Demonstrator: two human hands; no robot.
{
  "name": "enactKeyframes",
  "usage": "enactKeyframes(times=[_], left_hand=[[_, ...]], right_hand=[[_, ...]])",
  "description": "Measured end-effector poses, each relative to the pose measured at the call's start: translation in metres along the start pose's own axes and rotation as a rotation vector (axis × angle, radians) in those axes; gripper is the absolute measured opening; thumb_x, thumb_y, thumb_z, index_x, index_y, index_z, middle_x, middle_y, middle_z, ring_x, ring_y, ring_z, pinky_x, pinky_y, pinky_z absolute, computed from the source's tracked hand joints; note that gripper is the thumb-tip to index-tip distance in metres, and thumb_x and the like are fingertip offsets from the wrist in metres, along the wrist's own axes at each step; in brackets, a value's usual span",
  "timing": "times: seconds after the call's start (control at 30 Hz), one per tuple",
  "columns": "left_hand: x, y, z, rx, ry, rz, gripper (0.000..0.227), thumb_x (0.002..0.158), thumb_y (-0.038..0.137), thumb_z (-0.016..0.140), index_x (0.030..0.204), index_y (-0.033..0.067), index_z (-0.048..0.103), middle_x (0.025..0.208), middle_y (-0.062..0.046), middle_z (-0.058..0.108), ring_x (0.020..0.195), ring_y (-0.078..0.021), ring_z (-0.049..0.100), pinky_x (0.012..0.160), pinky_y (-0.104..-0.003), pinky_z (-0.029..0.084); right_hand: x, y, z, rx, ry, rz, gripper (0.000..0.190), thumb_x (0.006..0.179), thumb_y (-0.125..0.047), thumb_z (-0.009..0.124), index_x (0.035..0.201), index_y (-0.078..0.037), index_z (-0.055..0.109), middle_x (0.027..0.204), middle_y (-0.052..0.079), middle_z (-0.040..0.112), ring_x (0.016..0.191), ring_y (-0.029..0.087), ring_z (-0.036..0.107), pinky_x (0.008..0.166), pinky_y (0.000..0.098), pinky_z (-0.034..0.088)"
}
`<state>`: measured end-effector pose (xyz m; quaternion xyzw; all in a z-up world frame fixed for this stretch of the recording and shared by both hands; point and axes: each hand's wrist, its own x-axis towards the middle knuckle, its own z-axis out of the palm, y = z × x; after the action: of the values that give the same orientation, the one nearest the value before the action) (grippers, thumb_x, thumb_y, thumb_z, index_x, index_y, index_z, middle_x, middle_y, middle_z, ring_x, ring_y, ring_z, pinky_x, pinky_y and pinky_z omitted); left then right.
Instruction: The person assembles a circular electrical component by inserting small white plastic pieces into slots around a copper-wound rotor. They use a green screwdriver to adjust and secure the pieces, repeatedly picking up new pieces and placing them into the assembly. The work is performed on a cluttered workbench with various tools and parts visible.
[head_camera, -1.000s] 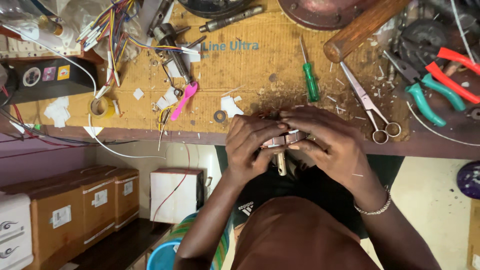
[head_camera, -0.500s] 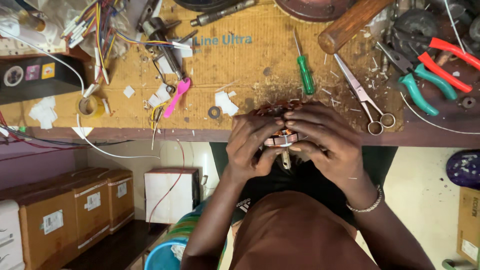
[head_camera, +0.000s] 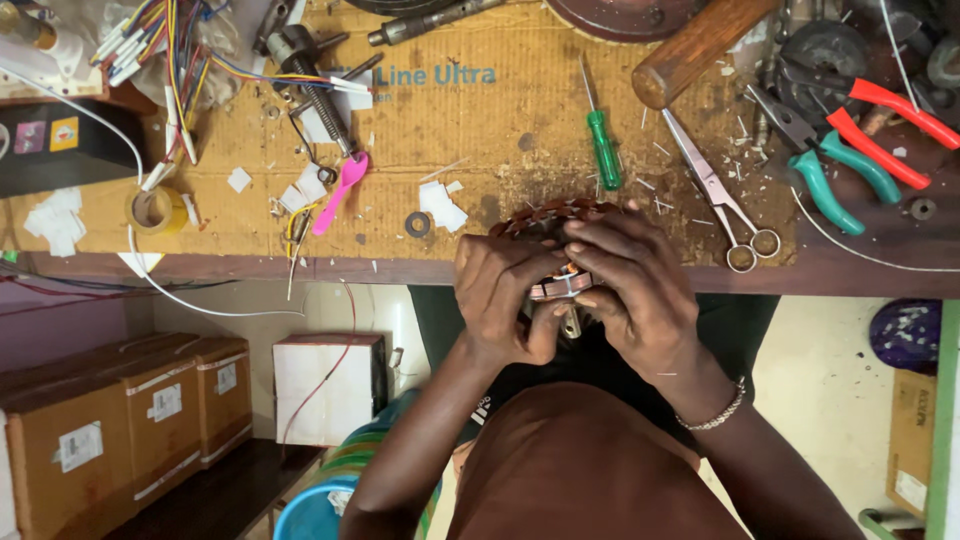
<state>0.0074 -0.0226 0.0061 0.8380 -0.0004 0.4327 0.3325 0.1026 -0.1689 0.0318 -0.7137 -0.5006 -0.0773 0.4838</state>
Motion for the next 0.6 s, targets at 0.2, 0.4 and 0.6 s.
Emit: enactKeyframes(times=[0.2, 0.4, 0.6], left_hand=[[-0.007, 0.001, 0.003, 0.010, 0.017, 0.009, 0.027, 0.094, 0.027, 0.066, 0.110, 0.0050, 0.068, 0.105, -0.010, 0.070, 0.092, -0.0266, 0.065, 0.086, -0.041, 0.044], [-0.003, -0.002, -0.003, -0.077, 0.019, -0.031, 0.026, 0.096, 0.023, 0.071, 0.114, 0.0052, 0.068, 0.112, -0.009, 0.069, 0.100, -0.0279, 0.064, 0.092, -0.041, 0.046], [0.014, 0.000, -0.024, -0.209, -0.134, -0.081, 0.041, 0.090, 0.026, 0.078, 0.125, 0.0082, 0.068, 0.120, -0.009, 0.067, 0.112, -0.0289, 0.063, 0.096, -0.038, 0.049]], right_hand=[[-0.002, 0.002, -0.005, 0.063, -0.074, 0.030, 0.029, 0.103, -0.025, 0.069, 0.121, -0.003, 0.063, 0.127, 0.011, 0.069, 0.124, 0.033, 0.065, 0.111, 0.0467, 0.052], [0.005, -0.001, -0.014, 0.116, -0.149, 0.104, 0.032, 0.097, -0.022, 0.072, 0.121, -0.003, 0.065, 0.128, 0.011, 0.070, 0.127, 0.032, 0.064, 0.112, 0.0440, 0.051], [0.014, 0.002, -0.014, 0.149, -0.176, 0.117, 0.042, 0.093, -0.015, 0.072, 0.132, -0.002, 0.063, 0.141, 0.014, 0.064, 0.138, 0.034, 0.058, 0.118, 0.0451, 0.046]])
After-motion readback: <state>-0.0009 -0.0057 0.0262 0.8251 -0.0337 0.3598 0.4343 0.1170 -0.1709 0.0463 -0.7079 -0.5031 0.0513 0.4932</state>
